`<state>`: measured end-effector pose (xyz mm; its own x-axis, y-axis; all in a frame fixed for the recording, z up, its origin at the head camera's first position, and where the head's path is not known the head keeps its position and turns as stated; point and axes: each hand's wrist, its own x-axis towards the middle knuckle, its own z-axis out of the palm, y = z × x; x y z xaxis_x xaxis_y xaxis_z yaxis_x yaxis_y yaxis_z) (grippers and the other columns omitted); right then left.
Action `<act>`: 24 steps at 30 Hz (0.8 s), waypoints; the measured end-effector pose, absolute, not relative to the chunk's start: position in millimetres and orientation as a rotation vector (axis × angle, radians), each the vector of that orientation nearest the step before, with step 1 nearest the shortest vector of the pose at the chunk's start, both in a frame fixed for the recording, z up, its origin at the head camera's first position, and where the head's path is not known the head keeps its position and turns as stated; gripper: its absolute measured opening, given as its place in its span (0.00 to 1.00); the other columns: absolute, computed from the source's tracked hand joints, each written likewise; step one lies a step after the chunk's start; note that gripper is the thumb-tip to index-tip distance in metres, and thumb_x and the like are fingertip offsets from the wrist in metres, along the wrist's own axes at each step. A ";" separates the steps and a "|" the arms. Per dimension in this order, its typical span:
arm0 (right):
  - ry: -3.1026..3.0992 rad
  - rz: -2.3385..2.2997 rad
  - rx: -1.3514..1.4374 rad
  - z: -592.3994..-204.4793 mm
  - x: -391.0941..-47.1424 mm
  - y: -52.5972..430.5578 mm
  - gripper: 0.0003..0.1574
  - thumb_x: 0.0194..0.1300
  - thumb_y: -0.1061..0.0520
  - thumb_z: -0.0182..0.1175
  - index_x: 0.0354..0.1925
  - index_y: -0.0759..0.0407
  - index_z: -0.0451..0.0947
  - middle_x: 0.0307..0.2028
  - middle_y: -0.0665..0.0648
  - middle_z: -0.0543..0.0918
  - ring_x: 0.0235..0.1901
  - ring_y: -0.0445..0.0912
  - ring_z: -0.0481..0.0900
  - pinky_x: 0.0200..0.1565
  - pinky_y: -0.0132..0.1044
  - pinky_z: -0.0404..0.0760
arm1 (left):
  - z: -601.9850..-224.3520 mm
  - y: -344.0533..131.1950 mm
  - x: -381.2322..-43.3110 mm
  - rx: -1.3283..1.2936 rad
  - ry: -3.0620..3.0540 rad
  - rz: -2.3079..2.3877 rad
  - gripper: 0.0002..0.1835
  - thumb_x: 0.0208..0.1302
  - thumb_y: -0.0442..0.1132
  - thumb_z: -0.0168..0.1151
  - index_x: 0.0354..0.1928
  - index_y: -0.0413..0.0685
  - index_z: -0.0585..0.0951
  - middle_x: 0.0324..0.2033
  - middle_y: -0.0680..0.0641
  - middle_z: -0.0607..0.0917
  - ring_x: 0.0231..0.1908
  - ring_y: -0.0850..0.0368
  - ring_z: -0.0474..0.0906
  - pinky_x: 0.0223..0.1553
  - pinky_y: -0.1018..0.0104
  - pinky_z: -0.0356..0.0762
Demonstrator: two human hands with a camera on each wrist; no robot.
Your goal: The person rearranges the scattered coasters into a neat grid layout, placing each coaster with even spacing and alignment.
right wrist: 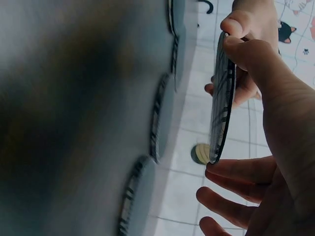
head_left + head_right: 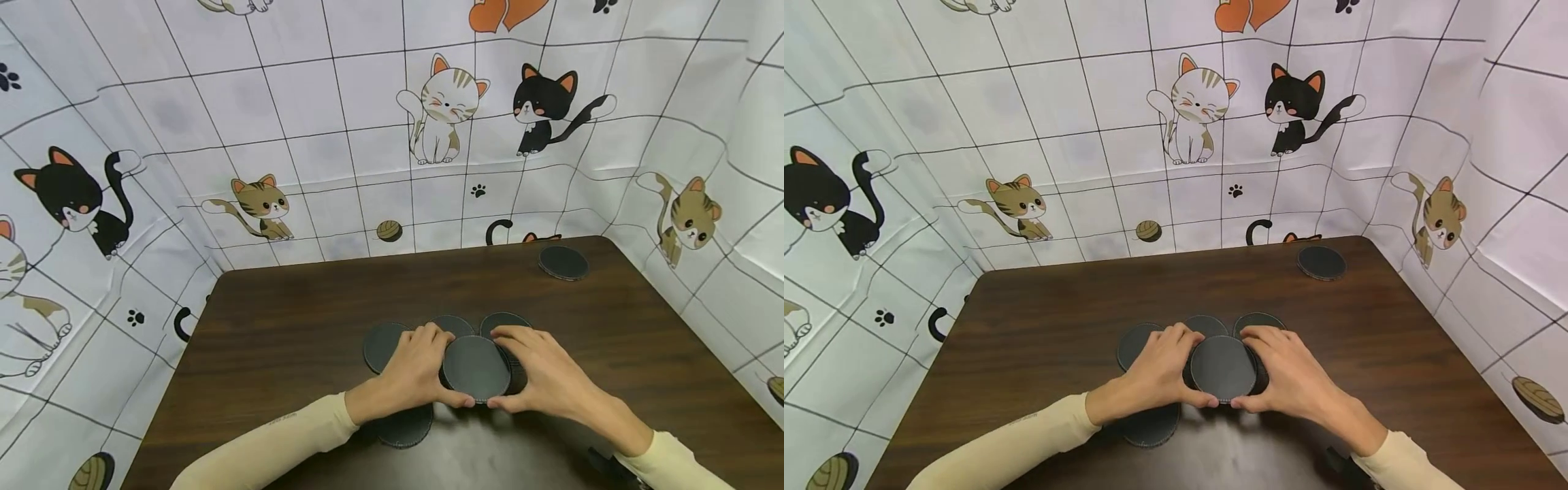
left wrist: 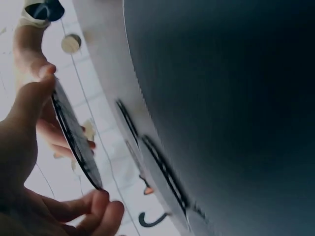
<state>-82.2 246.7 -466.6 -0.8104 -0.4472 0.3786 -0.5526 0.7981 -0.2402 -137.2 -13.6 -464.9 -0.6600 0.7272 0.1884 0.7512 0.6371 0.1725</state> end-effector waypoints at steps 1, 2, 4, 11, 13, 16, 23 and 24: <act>-2.689 0.503 0.766 -469.4 -78.7 245.3 0.63 0.45 0.18 0.70 0.59 0.66 0.80 0.61 0.58 0.77 0.60 0.54 0.74 0.57 0.58 0.68 | -466.2 -14.3 -132.1 -1.236 -2.757 -0.355 0.55 0.44 0.84 0.63 0.62 0.47 0.78 0.48 0.50 0.75 0.48 0.55 0.72 0.51 0.55 0.70; -2.697 0.516 0.764 -472.2 -75.4 243.8 0.63 0.44 0.18 0.70 0.58 0.66 0.80 0.61 0.58 0.77 0.60 0.54 0.74 0.57 0.57 0.69 | -467.2 -14.9 -127.5 -1.228 -2.769 -0.339 0.55 0.43 0.84 0.63 0.62 0.47 0.78 0.48 0.50 0.75 0.47 0.55 0.72 0.50 0.56 0.70; -2.717 0.537 0.762 -477.6 -70.0 241.1 0.62 0.44 0.18 0.70 0.58 0.65 0.80 0.61 0.57 0.76 0.60 0.52 0.73 0.57 0.56 0.69 | -469.0 -16.1 -120.3 -1.218 -2.793 -0.295 0.55 0.42 0.85 0.62 0.61 0.48 0.78 0.45 0.51 0.74 0.46 0.56 0.72 0.48 0.58 0.69; -2.814 0.569 0.736 -490.7 -59.5 231.3 0.62 0.44 0.15 0.67 0.58 0.62 0.81 0.62 0.54 0.75 0.62 0.49 0.71 0.58 0.55 0.69 | -474.5 -20.7 -107.4 -1.249 -2.829 -0.125 0.56 0.41 0.87 0.59 0.59 0.47 0.80 0.40 0.52 0.73 0.37 0.59 0.68 0.40 0.63 0.67; -2.831 0.581 0.740 -493.8 -57.9 229.8 0.62 0.45 0.15 0.66 0.58 0.62 0.81 0.62 0.53 0.75 0.61 0.49 0.71 0.57 0.57 0.69 | -475.7 -21.6 -104.7 -1.266 -2.816 -0.079 0.57 0.41 0.87 0.58 0.58 0.46 0.80 0.39 0.51 0.74 0.35 0.59 0.67 0.38 0.64 0.66; -2.844 0.584 0.758 -497.2 -56.5 228.2 0.62 0.44 0.14 0.66 0.57 0.61 0.81 0.61 0.53 0.75 0.60 0.49 0.71 0.57 0.58 0.69 | -477.3 -22.9 -101.6 -1.305 -2.786 -0.020 0.56 0.40 0.88 0.57 0.54 0.45 0.81 0.38 0.51 0.74 0.34 0.59 0.67 0.36 0.65 0.65; -2.832 0.521 0.792 -498.0 -61.7 227.9 0.62 0.44 0.13 0.65 0.56 0.60 0.82 0.60 0.53 0.75 0.59 0.49 0.71 0.56 0.56 0.69 | -477.4 -19.8 -102.1 -1.325 -2.735 0.058 0.53 0.41 0.88 0.58 0.49 0.45 0.81 0.35 0.52 0.71 0.32 0.59 0.63 0.34 0.66 0.61; -2.832 0.512 0.799 -497.9 -63.0 227.7 0.62 0.44 0.14 0.65 0.56 0.61 0.82 0.61 0.54 0.75 0.59 0.49 0.71 0.56 0.56 0.69 | -477.4 -19.3 -102.7 -1.321 -2.742 0.066 0.53 0.41 0.88 0.57 0.49 0.45 0.81 0.35 0.52 0.71 0.32 0.59 0.63 0.34 0.66 0.60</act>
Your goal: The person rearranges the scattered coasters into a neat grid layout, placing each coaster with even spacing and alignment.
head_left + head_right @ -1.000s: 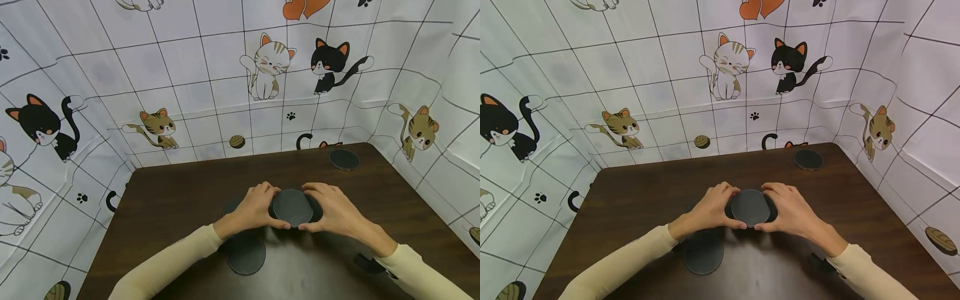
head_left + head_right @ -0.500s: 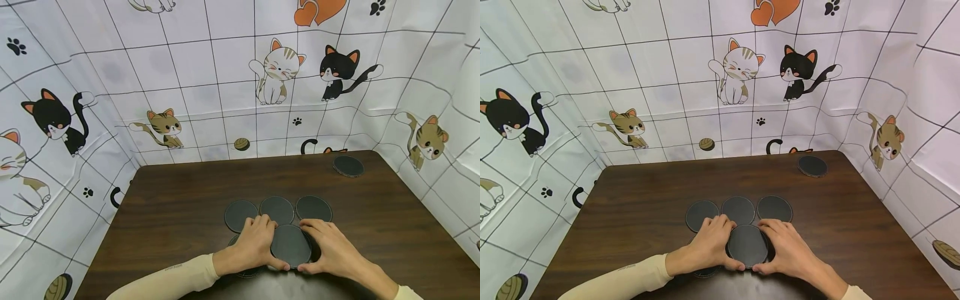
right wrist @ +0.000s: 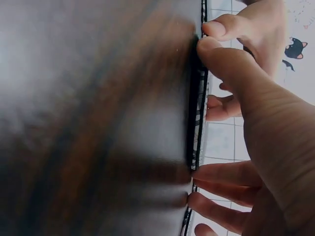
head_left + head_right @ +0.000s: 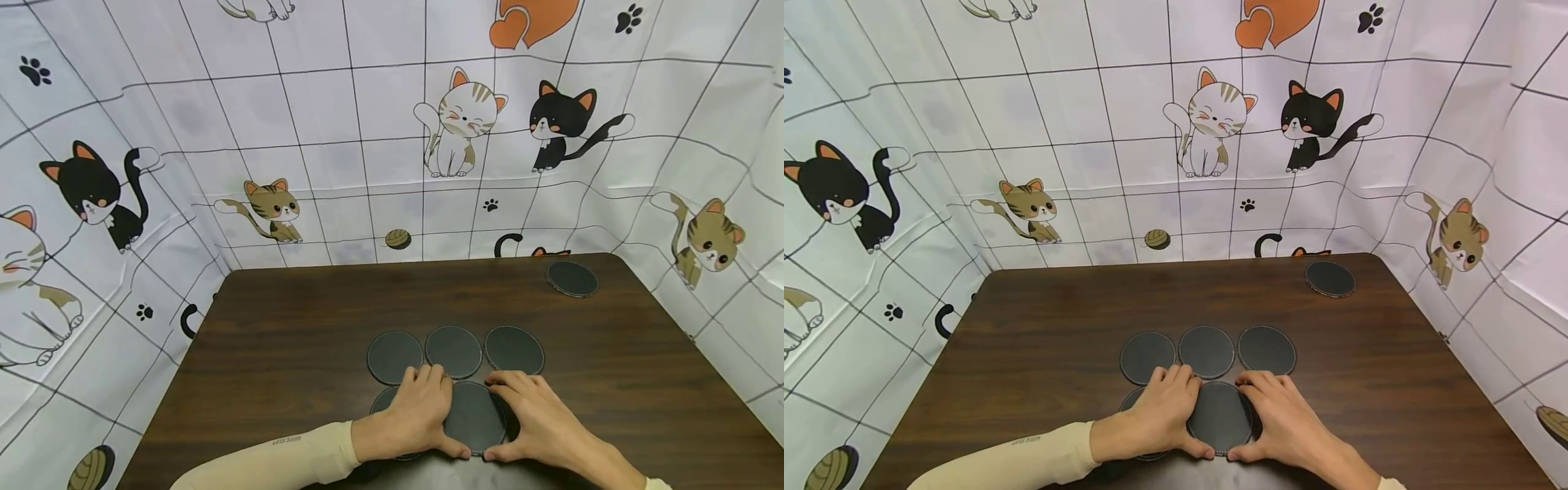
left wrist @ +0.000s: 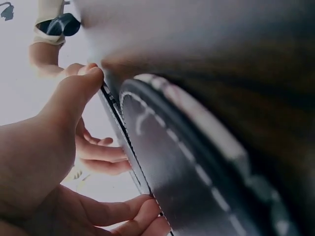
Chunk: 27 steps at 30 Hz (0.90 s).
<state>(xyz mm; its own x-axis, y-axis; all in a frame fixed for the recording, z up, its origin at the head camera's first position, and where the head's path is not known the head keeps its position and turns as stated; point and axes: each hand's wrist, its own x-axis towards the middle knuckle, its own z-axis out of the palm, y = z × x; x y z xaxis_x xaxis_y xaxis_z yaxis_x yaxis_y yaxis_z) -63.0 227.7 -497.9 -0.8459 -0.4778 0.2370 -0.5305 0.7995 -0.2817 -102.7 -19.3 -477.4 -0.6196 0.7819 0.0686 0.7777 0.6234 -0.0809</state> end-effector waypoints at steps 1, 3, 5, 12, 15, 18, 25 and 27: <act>-2.837 0.508 0.800 -498.1 -63.2 227.2 0.62 0.43 0.14 0.66 0.56 0.61 0.82 0.61 0.54 0.75 0.59 0.50 0.71 0.56 0.56 0.69 | -477.5 -19.2 -102.5 -1.319 -2.753 0.073 0.53 0.41 0.87 0.57 0.50 0.45 0.81 0.35 0.51 0.71 0.33 0.59 0.63 0.34 0.66 0.61; -2.853 0.509 0.801 -498.3 -63.7 225.5 0.62 0.43 0.14 0.66 0.56 0.62 0.82 0.61 0.55 0.75 0.60 0.50 0.70 0.55 0.56 0.69 | -478.5 -19.6 -101.9 -1.306 -2.782 0.081 0.54 0.41 0.87 0.58 0.52 0.46 0.80 0.36 0.51 0.70 0.33 0.58 0.63 0.35 0.65 0.62; -2.874 0.515 0.800 -498.7 -63.9 223.9 0.63 0.42 0.14 0.67 0.56 0.62 0.82 0.62 0.55 0.75 0.60 0.51 0.70 0.56 0.56 0.70 | -479.8 -20.6 -100.7 -1.291 -2.808 0.091 0.54 0.40 0.87 0.58 0.52 0.46 0.80 0.37 0.51 0.70 0.34 0.58 0.63 0.36 0.65 0.62; -2.939 0.573 0.781 -496.2 -62.4 224.8 0.64 0.41 0.15 0.68 0.59 0.61 0.81 0.63 0.56 0.73 0.60 0.52 0.71 0.55 0.59 0.71 | -474.8 -24.1 -103.1 -1.321 -2.776 0.156 0.51 0.38 0.88 0.56 0.46 0.49 0.80 0.33 0.53 0.67 0.30 0.59 0.60 0.32 0.66 0.59; -2.904 0.615 0.758 -490.3 -65.4 231.5 0.63 0.42 0.17 0.70 0.61 0.60 0.80 0.63 0.56 0.74 0.59 0.51 0.74 0.54 0.58 0.73 | -463.4 -23.9 -112.5 -1.362 -2.755 0.152 0.47 0.42 0.87 0.57 0.42 0.50 0.81 0.30 0.53 0.66 0.28 0.59 0.60 0.30 0.66 0.57; -2.841 0.613 0.756 -480.8 -74.2 242.1 0.59 0.44 0.22 0.75 0.62 0.60 0.79 0.63 0.56 0.75 0.58 0.51 0.76 0.52 0.57 0.75 | -450.2 -18.4 -131.3 -1.369 -2.786 0.064 0.46 0.45 0.84 0.60 0.46 0.49 0.82 0.32 0.53 0.69 0.29 0.59 0.62 0.31 0.65 0.60; -2.824 0.574 0.706 -457.4 -109.9 276.4 0.52 0.52 0.28 0.74 0.63 0.59 0.78 0.63 0.60 0.75 0.55 0.58 0.78 0.49 0.64 0.76 | -444.3 26.9 -212.5 -1.360 -2.858 -0.168 0.55 0.52 0.81 0.60 0.73 0.52 0.70 0.56 0.49 0.75 0.50 0.54 0.72 0.48 0.57 0.69; -2.842 0.578 0.651 -454.1 -121.5 287.8 0.51 0.55 0.28 0.72 0.64 0.60 0.78 0.63 0.62 0.75 0.55 0.61 0.78 0.49 0.67 0.74 | -447.9 45.8 -233.5 -1.364 -2.864 -0.189 0.54 0.54 0.80 0.59 0.75 0.52 0.68 0.59 0.49 0.75 0.54 0.53 0.73 0.51 0.56 0.69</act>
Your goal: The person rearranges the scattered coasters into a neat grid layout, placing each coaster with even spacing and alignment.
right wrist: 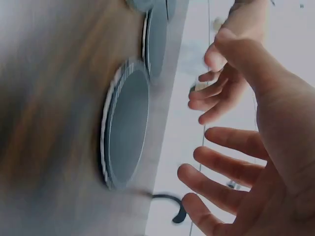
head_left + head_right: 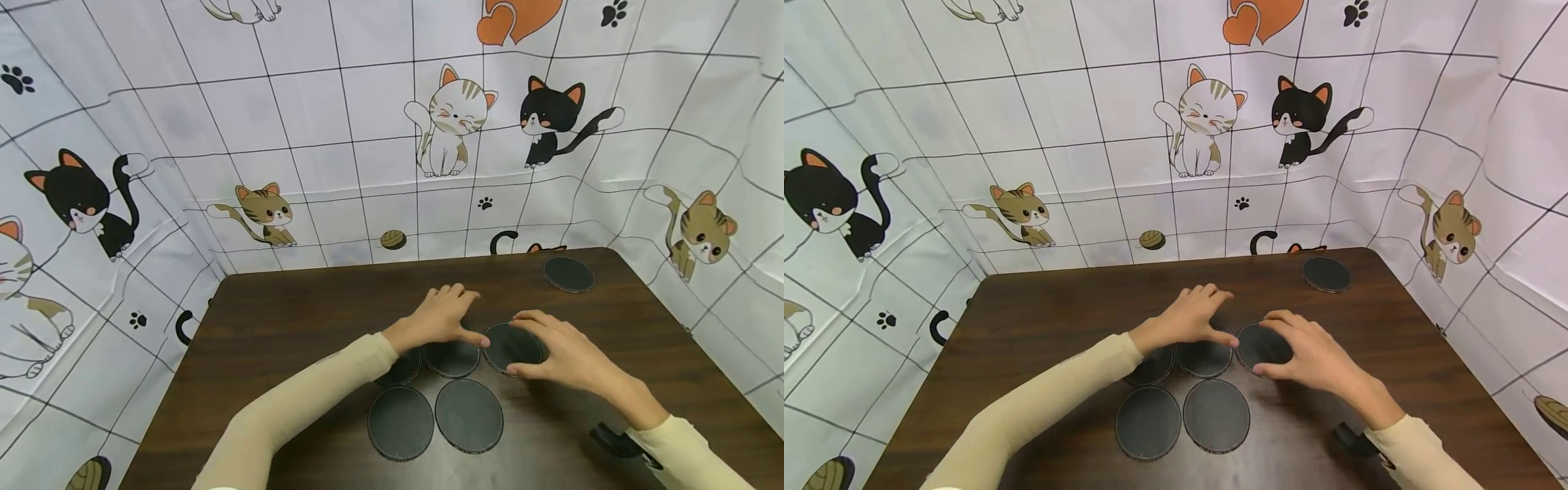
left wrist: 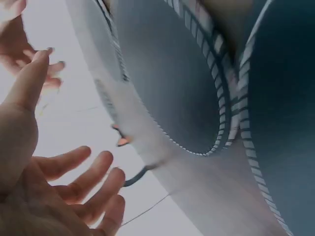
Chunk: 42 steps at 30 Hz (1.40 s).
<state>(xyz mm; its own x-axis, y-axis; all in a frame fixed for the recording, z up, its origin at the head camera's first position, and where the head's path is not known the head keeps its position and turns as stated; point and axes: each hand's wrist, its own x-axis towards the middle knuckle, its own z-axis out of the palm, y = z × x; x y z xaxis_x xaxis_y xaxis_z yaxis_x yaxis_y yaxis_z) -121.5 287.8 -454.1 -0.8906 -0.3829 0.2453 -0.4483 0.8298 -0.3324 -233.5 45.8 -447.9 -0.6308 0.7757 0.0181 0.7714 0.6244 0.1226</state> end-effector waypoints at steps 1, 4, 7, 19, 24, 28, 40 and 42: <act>-2.854 0.574 0.612 -451.9 -127.4 294.7 0.51 0.56 0.27 0.71 0.64 0.61 0.77 0.63 0.62 0.74 0.55 0.63 0.78 0.50 0.69 0.73 | -448.5 56.9 -242.5 1.338 2.793 0.182 0.54 0.55 0.80 0.58 0.75 0.53 0.67 0.60 0.49 0.74 0.55 0.53 0.73 0.53 0.56 0.69; -2.881 0.554 0.509 -447.9 -143.9 315.8 0.50 0.59 0.29 0.70 0.64 0.63 0.77 0.63 0.65 0.73 0.58 0.67 0.75 0.51 0.69 0.72 | -447.2 90.9 -260.4 1.357 2.778 0.113 0.52 0.59 0.79 0.55 0.76 0.53 0.66 0.63 0.48 0.73 0.59 0.52 0.72 0.57 0.54 0.69; -2.905 0.521 0.408 -447.5 -155.6 340.3 0.49 0.61 0.30 0.69 0.63 0.66 0.77 0.63 0.68 0.72 0.59 0.70 0.73 0.49 0.69 0.73 | -445.6 125.6 -270.5 1.390 2.751 0.012 0.50 0.62 0.78 0.51 0.77 0.55 0.64 0.66 0.48 0.70 0.62 0.52 0.70 0.60 0.54 0.68; -3.052 0.380 0.077 -459.4 -182.6 426.0 0.58 0.61 0.25 0.65 0.64 0.74 0.72 0.63 0.81 0.64 0.58 0.80 0.65 0.47 0.77 0.68 | -448.9 224.3 -299.2 1.274 2.672 -0.053 0.42 0.66 0.73 0.54 0.76 0.61 0.66 0.70 0.57 0.66 0.68 0.58 0.64 0.69 0.57 0.57; -3.057 0.384 -0.022 -468.3 -197.4 440.1 0.65 0.60 0.23 0.64 0.66 0.79 0.67 0.63 0.85 0.61 0.57 0.82 0.63 0.46 0.78 0.66 | -457.0 239.9 -313.1 1.206 2.688 -0.030 0.40 0.67 0.72 0.54 0.75 0.61 0.67 0.70 0.57 0.68 0.69 0.57 0.64 0.70 0.57 0.55; -3.098 0.429 -0.086 -476.6 -205.7 441.8 0.72 0.59 0.22 0.63 0.68 0.83 0.61 0.63 0.87 0.59 0.57 0.82 0.64 0.47 0.76 0.68 | -466.6 242.4 -320.6 1.167 2.721 -0.039 0.39 0.66 0.73 0.54 0.72 0.62 0.71 0.70 0.55 0.67 0.69 0.54 0.62 0.70 0.55 0.55; -3.143 0.440 -0.204 -479.3 -231.2 436.9 0.78 0.55 0.18 0.63 0.66 0.87 0.59 0.60 0.87 0.64 0.57 0.81 0.64 0.51 0.74 0.67 | -481.3 245.7 -335.0 1.136 2.798 0.016 0.40 0.61 0.78 0.55 0.66 0.60 0.78 0.68 0.49 0.69 0.68 0.49 0.62 0.68 0.50 0.58; -3.156 0.440 -0.246 -477.7 -233.4 438.0 0.79 0.55 0.18 0.63 0.66 0.88 0.57 0.61 0.87 0.62 0.58 0.81 0.62 0.53 0.75 0.65 | -481.1 247.9 -333.9 1.135 2.805 0.012 0.39 0.62 0.77 0.54 0.65 0.61 0.79 0.68 0.49 0.68 0.68 0.49 0.62 0.68 0.50 0.58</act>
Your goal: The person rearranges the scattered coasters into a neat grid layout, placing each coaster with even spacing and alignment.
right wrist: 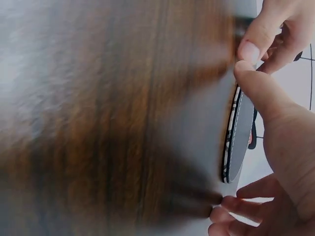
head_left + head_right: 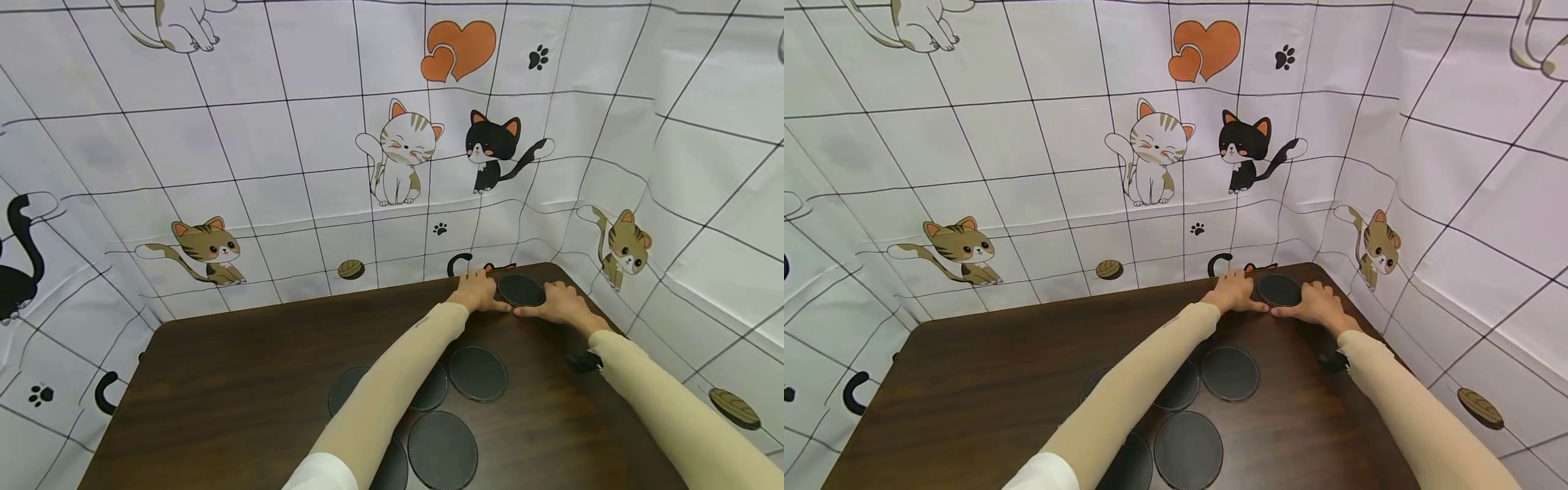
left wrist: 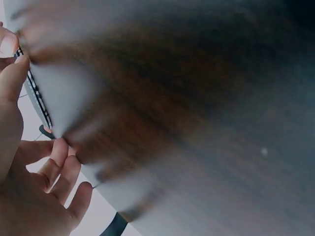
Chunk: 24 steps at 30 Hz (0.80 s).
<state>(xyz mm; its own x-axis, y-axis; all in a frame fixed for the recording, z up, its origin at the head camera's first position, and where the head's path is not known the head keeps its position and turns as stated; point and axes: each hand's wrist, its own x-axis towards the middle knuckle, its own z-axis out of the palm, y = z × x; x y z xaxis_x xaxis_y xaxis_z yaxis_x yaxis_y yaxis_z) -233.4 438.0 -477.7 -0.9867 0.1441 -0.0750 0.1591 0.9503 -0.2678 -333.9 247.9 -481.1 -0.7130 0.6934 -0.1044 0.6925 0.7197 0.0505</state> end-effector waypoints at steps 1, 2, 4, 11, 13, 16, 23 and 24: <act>3.044 -0.426 0.241 -477.1 -236.0 436.5 0.79 0.55 0.18 0.63 0.66 0.89 0.57 0.61 0.87 0.62 0.58 0.81 0.62 0.53 0.75 0.65 | -481.2 247.0 -334.8 1.123 2.813 0.014 0.39 0.63 0.76 0.54 0.65 0.61 0.79 0.69 0.49 0.68 0.69 0.49 0.61 0.69 0.50 0.58; 3.040 -0.428 0.243 -476.5 -238.0 435.3 0.78 0.55 0.18 0.63 0.66 0.89 0.58 0.61 0.87 0.62 0.58 0.81 0.62 0.53 0.75 0.64 | -481.2 246.5 -335.6 1.116 2.820 0.015 0.38 0.63 0.76 0.55 0.66 0.61 0.79 0.69 0.49 0.68 0.69 0.49 0.61 0.69 0.50 0.58; 3.038 -0.439 0.240 -475.9 -240.7 434.3 0.75 0.56 0.20 0.64 0.64 0.88 0.62 0.59 0.87 0.62 0.57 0.81 0.62 0.53 0.75 0.65 | -481.7 246.4 -336.5 1.104 2.823 0.037 0.38 0.64 0.75 0.55 0.68 0.63 0.78 0.69 0.48 0.68 0.69 0.48 0.60 0.69 0.50 0.57; 3.055 -0.495 0.278 -478.9 -239.4 436.9 0.69 0.55 0.22 0.67 0.56 0.88 0.67 0.53 0.85 0.66 0.52 0.78 0.66 0.50 0.73 0.66 | -486.8 251.2 -333.4 1.120 2.818 0.100 0.35 0.64 0.72 0.59 0.67 0.64 0.78 0.67 0.50 0.70 0.66 0.48 0.63 0.66 0.51 0.61; 3.075 -0.525 0.276 -479.6 -236.7 436.8 0.67 0.55 0.23 0.68 0.54 0.87 0.68 0.51 0.84 0.67 0.51 0.77 0.67 0.50 0.72 0.66 | -487.3 252.9 -331.6 1.111 2.824 0.144 0.30 0.64 0.70 0.62 0.60 0.62 0.83 0.64 0.51 0.73 0.63 0.50 0.67 0.64 0.51 0.63; 3.096 -0.550 0.260 -479.2 -231.3 434.9 0.65 0.53 0.24 0.70 0.51 0.85 0.72 0.49 0.81 0.69 0.48 0.75 0.70 0.47 0.70 0.68 | -487.3 254.7 -328.1 1.088 2.823 0.242 0.22 0.63 0.65 0.67 0.47 0.58 0.86 0.54 0.53 0.80 0.57 0.51 0.73 0.61 0.51 0.68; 3.142 -0.628 0.235 -471.0 -222.1 433.8 0.43 0.56 0.30 0.73 0.29 0.71 0.77 0.25 0.59 0.72 0.26 0.55 0.72 0.30 0.52 0.70 | -477.7 250.0 -322.0 1.031 2.843 0.361 0.16 0.57 0.59 0.76 0.31 0.58 0.83 0.30 0.59 0.80 0.38 0.60 0.77 0.54 0.54 0.70; 3.141 -0.646 0.241 -469.6 -221.8 433.8 0.41 0.56 0.30 0.73 0.26 0.68 0.75 0.22 0.55 0.69 0.23 0.52 0.70 0.29 0.50 0.68 | -475.5 248.4 -321.5 1.037 2.850 0.363 0.16 0.57 0.59 0.76 0.29 0.58 0.83 0.28 0.59 0.80 0.35 0.61 0.76 0.53 0.54 0.70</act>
<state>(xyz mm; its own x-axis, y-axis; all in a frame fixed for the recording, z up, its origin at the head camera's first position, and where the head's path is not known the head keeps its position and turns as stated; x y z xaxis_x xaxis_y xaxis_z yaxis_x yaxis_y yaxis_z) -221.8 433.8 -469.6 -0.9860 0.1611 0.0419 0.1315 0.9081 -0.3976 -321.5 248.4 -475.5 -0.7662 0.6426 -0.0007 0.6219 0.7418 0.2510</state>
